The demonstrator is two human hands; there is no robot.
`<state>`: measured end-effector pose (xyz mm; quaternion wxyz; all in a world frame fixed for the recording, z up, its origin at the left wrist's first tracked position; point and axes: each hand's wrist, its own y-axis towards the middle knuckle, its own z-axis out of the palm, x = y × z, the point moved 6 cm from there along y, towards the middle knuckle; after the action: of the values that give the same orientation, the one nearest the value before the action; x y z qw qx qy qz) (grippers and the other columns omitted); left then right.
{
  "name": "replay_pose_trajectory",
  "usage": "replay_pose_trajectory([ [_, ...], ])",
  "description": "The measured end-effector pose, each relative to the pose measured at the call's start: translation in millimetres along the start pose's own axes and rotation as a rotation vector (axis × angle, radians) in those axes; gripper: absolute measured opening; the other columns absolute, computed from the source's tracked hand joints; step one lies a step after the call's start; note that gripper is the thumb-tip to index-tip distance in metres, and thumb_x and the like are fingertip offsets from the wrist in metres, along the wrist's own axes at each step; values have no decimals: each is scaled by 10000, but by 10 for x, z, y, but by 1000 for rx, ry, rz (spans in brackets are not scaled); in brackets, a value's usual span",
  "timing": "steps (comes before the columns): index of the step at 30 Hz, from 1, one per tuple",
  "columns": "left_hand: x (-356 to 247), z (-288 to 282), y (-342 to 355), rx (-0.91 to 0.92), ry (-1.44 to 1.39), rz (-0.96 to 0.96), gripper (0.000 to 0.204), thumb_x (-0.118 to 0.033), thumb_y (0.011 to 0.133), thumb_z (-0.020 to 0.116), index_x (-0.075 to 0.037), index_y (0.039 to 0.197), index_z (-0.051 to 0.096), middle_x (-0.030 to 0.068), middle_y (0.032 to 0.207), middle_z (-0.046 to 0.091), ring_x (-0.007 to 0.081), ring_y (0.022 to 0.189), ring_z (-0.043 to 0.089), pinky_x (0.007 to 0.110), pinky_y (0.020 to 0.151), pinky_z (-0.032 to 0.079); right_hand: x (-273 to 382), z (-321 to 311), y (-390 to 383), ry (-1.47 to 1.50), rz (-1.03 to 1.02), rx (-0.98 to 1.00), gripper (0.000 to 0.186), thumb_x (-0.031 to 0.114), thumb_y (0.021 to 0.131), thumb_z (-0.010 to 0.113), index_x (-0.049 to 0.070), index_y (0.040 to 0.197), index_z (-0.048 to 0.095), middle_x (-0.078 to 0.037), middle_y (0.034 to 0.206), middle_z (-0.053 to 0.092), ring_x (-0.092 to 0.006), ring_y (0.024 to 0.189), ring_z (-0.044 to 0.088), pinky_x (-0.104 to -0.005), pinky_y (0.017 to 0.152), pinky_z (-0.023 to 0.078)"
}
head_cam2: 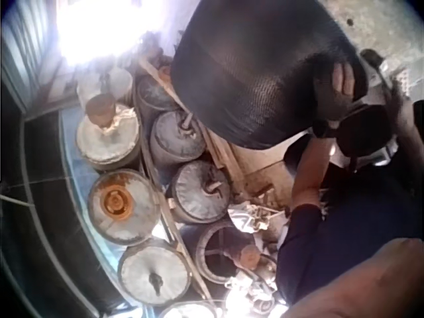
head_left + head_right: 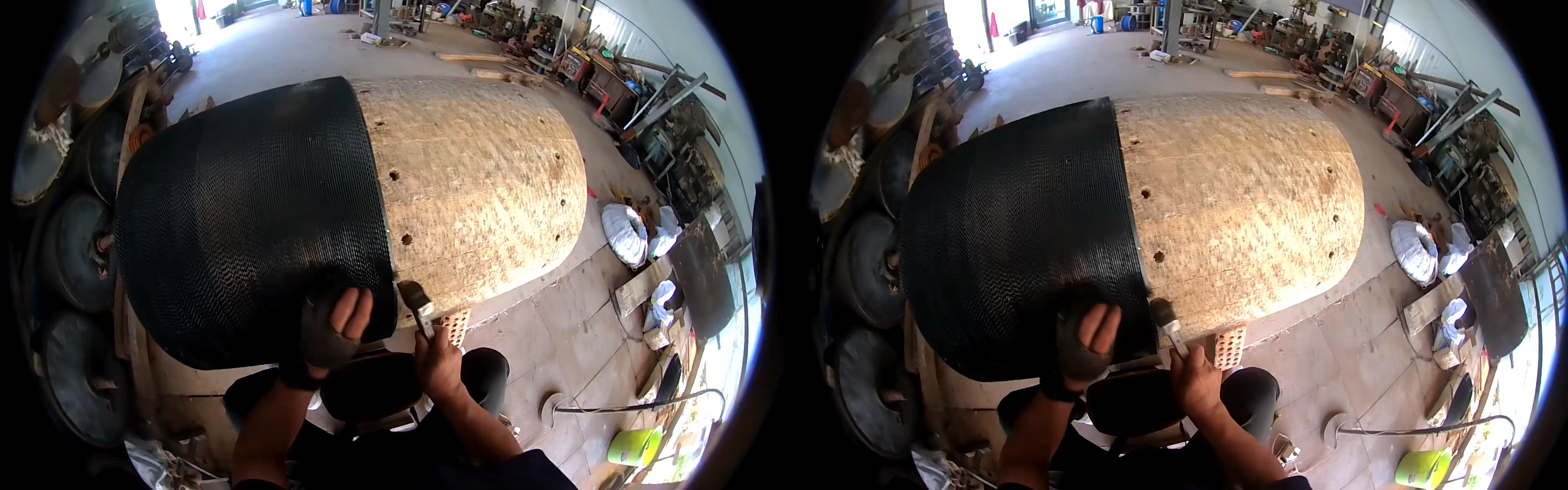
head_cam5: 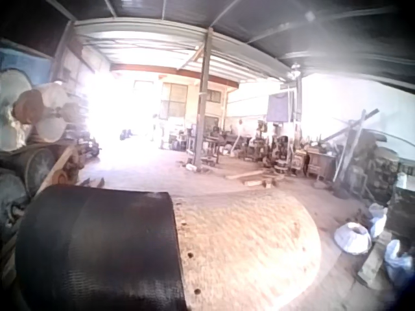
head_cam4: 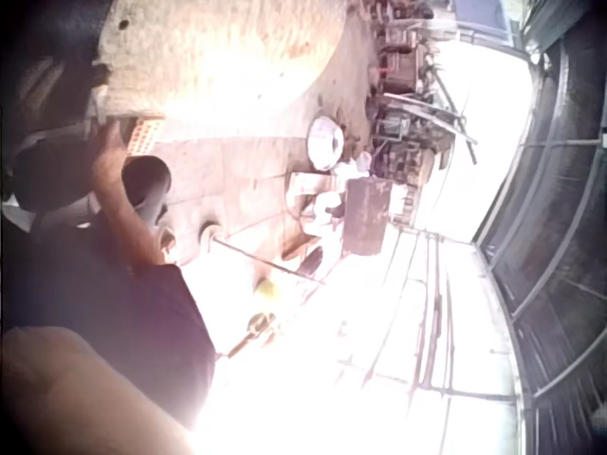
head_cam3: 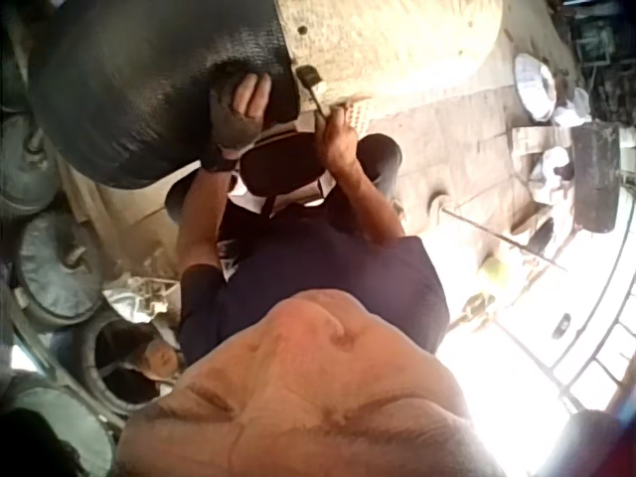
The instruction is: The person hammers metal pins into a black mesh material wrapped around a large wooden drum. They use a hammer to drive the pins into pre-drilled holes and use pliers to adjust the pins.
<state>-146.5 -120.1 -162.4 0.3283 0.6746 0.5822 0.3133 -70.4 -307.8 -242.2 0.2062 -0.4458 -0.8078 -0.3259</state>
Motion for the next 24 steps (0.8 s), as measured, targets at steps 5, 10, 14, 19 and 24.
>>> replay_pose_trajectory([
  [5,272,21,316,-124,68,36,337,12,797,697,-50,1127,726,124,1115,629,331,980,653,465,848,566,139,-243,-48,123,-73,-101,192,106,926,672,6,994,523,-199,696,621,-413,611,647,-493,528,505],
  [10,304,14,300,-103,122,4,352,-22,800,702,-42,1151,710,125,1117,594,312,960,635,517,849,546,90,-111,-4,102,-5,32,195,115,936,676,18,990,516,-220,668,619,-436,584,632,-485,484,490],
  [14,256,9,370,-93,155,-29,408,39,764,703,-83,1153,726,96,1096,595,304,960,622,463,809,544,65,-259,-241,158,-5,7,218,95,936,660,1,1083,530,-227,722,640,-434,644,662,-488,534,510],
  [19,286,31,344,-78,181,-67,386,-38,794,633,-51,1172,709,118,1094,587,310,982,615,502,856,527,84,-409,-401,218,-107,-89,260,42,911,659,-14,1126,525,-226,825,630,-420,687,651,-471,584,520],
  [24,248,34,400,-31,296,-71,422,-49,791,613,-72,1204,693,114,1121,557,309,1016,585,497,886,494,-33,-368,-527,172,-114,-76,259,53,914,665,-22,1118,522,-210,825,614,-413,695,637,-473,612,523],
])
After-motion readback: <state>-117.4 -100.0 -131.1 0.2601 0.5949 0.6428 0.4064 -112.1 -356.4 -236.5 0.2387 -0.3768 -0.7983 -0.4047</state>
